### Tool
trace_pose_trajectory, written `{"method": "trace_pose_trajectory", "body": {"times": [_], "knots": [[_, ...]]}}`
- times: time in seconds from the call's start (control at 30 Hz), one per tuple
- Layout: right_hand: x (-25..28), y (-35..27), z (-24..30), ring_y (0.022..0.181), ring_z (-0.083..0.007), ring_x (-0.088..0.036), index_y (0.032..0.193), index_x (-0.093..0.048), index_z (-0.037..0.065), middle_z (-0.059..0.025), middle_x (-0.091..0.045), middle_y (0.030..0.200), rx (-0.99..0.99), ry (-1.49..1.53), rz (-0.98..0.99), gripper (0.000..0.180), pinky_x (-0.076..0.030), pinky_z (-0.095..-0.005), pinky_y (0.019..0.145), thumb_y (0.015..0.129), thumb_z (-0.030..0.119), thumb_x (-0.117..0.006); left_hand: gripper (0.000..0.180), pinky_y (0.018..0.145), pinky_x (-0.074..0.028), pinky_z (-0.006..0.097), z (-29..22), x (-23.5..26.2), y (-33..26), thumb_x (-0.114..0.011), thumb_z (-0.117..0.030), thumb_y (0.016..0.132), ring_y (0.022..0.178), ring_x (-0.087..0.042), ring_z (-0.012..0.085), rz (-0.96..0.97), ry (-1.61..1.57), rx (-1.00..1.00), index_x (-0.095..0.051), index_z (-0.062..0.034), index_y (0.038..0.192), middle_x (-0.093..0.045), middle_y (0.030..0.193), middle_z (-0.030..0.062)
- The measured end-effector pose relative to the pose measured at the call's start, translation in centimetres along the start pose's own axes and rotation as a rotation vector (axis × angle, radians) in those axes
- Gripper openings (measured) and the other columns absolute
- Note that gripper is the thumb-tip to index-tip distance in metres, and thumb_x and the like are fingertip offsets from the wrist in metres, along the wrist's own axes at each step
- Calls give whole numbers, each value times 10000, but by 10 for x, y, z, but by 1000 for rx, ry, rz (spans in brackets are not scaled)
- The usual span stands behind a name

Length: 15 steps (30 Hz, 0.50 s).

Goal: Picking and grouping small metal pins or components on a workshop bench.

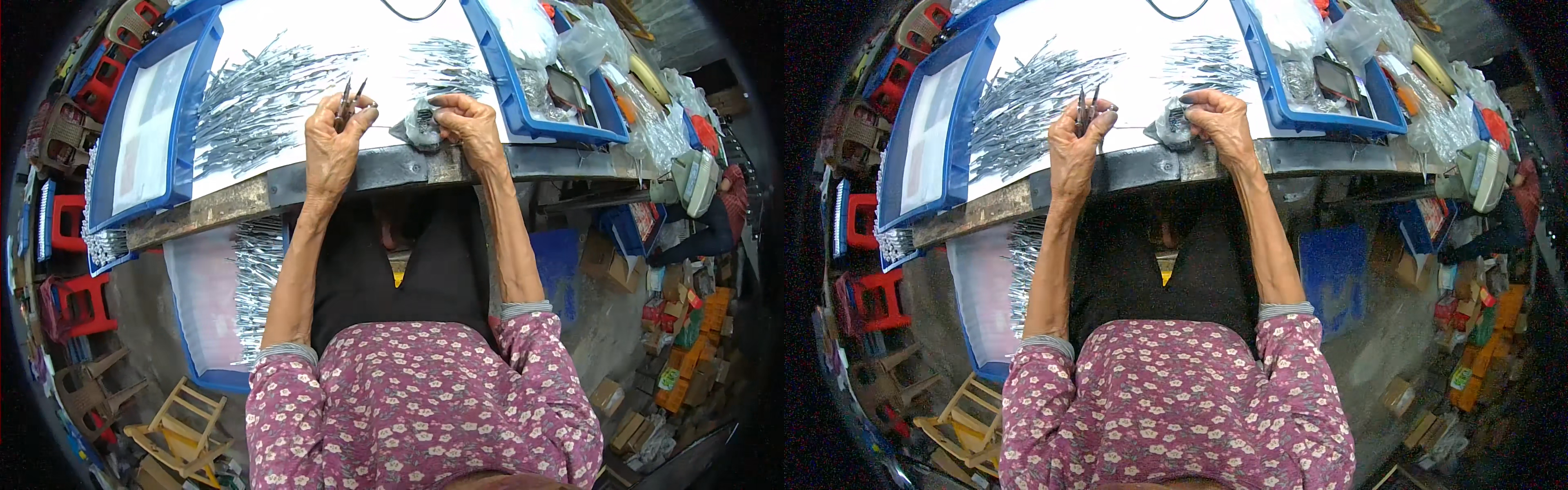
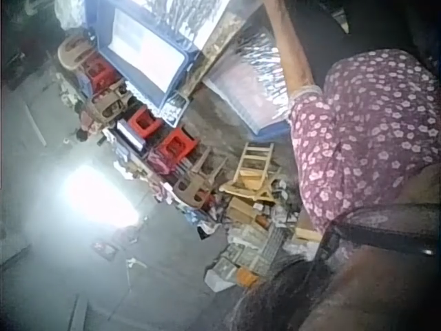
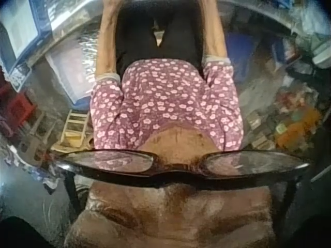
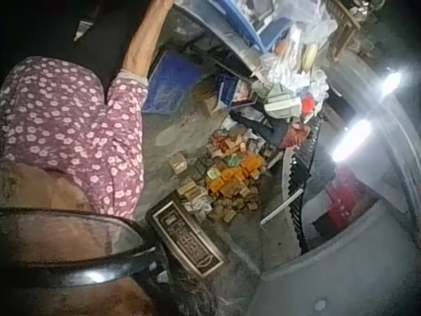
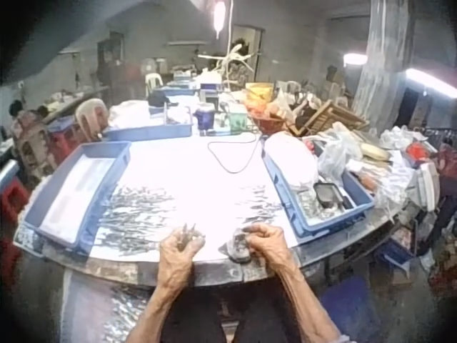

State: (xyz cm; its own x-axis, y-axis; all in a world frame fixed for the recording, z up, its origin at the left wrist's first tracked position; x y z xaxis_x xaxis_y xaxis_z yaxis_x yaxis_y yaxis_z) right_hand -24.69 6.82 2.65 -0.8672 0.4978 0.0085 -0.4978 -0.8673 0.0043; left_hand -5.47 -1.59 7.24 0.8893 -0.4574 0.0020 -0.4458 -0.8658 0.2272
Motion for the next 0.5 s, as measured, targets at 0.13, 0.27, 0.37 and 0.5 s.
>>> {"method": "trace_pose_trajectory", "body": {"times": [0.13,0.27,0.37,0.5], "knots": [[-1,-3,-1,513,-33,-418,966,-602,-34,-7,-549,662,-31,54,-6,223,-309,-154,449,753,24,-568,115,591,-398,229,12,1,0,-634,-75,733,665,-481,90,18,93,-43,-615,-18,832,-487,793,22],[-10,-6,5,527,-31,-414,945,-596,-40,-19,-551,694,-71,124,69,203,-312,-149,465,759,24,-549,115,614,-421,255,20,7,0,-614,-65,742,684,-521,119,1,182,-29,-605,-2,837,-525,778,56],[-18,-6,8,525,-33,-421,936,-570,-27,-29,-559,704,-28,181,128,188,-316,-153,462,755,18,-549,111,602,-422,252,21,8,0,-613,-68,743,655,-523,110,-9,156,-48,-605,-8,837,-551,727,44],[-35,-10,21,526,-35,-432,920,-541,-5,-42,-568,714,-18,199,165,165,-326,-152,463,757,16,-550,105,579,-415,235,19,10,0,-616,-67,750,624,-509,87,-14,91,-24,-602,-8,836,-557,680,16]]}}
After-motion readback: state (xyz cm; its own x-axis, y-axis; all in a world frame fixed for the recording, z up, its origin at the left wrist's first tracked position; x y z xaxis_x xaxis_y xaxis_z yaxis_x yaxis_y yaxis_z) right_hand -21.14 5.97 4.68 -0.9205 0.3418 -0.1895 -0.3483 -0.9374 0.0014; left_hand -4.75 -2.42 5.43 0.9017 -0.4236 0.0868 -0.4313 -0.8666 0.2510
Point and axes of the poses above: each hand's wrist, its own y-axis towards the middle knuckle, its own x-axis out of the back of the hand, z = x × y, the point moved 9 cm from there along y, towards the middle knuckle
